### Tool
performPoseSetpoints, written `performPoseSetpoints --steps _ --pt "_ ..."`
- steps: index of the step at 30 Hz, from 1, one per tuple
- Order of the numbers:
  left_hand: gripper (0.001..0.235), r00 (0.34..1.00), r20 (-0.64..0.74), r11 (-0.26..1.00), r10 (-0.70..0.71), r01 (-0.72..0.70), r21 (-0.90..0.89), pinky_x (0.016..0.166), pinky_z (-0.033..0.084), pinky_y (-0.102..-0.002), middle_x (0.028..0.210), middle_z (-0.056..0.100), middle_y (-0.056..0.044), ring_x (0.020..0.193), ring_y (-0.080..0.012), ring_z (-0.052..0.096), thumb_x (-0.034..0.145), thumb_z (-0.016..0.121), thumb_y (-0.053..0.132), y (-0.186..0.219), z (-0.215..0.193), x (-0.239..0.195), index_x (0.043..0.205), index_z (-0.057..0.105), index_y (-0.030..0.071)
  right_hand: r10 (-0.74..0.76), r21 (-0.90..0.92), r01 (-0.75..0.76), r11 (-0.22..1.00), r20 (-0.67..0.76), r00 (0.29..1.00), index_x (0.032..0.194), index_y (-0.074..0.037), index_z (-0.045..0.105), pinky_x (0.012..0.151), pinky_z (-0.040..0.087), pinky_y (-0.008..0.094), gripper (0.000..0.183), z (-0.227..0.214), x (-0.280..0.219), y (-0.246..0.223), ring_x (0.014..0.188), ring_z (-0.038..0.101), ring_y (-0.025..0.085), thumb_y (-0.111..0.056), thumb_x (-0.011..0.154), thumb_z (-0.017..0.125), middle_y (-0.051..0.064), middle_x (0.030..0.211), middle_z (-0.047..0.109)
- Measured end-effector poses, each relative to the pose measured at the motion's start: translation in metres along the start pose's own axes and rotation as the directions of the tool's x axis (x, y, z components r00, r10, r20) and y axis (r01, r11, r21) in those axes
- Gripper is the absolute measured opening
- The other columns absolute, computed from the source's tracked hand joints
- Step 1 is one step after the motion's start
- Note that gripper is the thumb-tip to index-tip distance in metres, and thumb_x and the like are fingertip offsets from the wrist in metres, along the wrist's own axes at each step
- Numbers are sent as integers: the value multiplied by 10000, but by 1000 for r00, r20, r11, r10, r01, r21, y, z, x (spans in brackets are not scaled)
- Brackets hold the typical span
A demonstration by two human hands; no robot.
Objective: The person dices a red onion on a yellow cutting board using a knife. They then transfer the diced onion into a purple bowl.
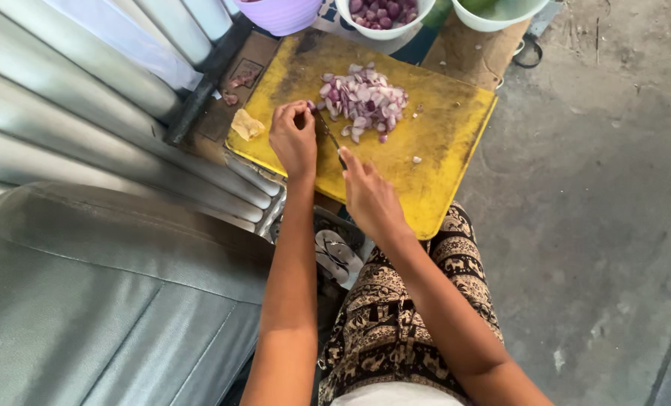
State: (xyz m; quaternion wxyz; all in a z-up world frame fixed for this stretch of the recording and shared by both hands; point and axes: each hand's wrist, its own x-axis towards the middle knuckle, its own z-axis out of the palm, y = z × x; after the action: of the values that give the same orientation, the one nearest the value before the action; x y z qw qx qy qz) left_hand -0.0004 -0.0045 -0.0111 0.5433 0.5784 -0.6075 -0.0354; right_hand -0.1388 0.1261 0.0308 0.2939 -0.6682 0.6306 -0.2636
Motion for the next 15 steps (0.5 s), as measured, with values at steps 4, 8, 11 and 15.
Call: performPoseSetpoints --steps 4,8,11,15 --pt "49 1000 -2 999 -16 16 -44 805 589 -348 1015 746 -101 924 -274 745 868 752 17 2 0 2 908 723 13 -170 -41 165 985 -182 969 1501 -149 450 752 545 559 442 -6 6 3 861 687 453 -206 1064 482 248 1071 680" --pt "82 1000 15 1000 -10 10 -15 812 579 -356 1029 740 -110 933 -287 737 873 759 30 -2 -2 0 949 737 10 -123 -35 119 992 -151 981 1515 -160 434 744 547 561 450 1 6 -3 847 691 446 -228 1073 481 249 1047 669" --pt "75 999 20 999 -39 39 -13 807 573 -365 1031 746 -106 931 -292 739 877 766 43 -1 0 1 940 743 10 -135 -46 129 991 -164 977 1506 -169 445 723 543 569 449 6 7 -6 830 687 458 -226 1064 494 244 1055 673" --pt "68 998 23 998 -65 65 3 801 573 -366 1030 749 -101 927 -292 739 878 764 57 -2 1 2 919 741 8 -149 -87 136 987 -179 972 1494 -173 456 682 543 572 443 9 10 -6 803 687 461 -226 1058 507 233 1028 675"
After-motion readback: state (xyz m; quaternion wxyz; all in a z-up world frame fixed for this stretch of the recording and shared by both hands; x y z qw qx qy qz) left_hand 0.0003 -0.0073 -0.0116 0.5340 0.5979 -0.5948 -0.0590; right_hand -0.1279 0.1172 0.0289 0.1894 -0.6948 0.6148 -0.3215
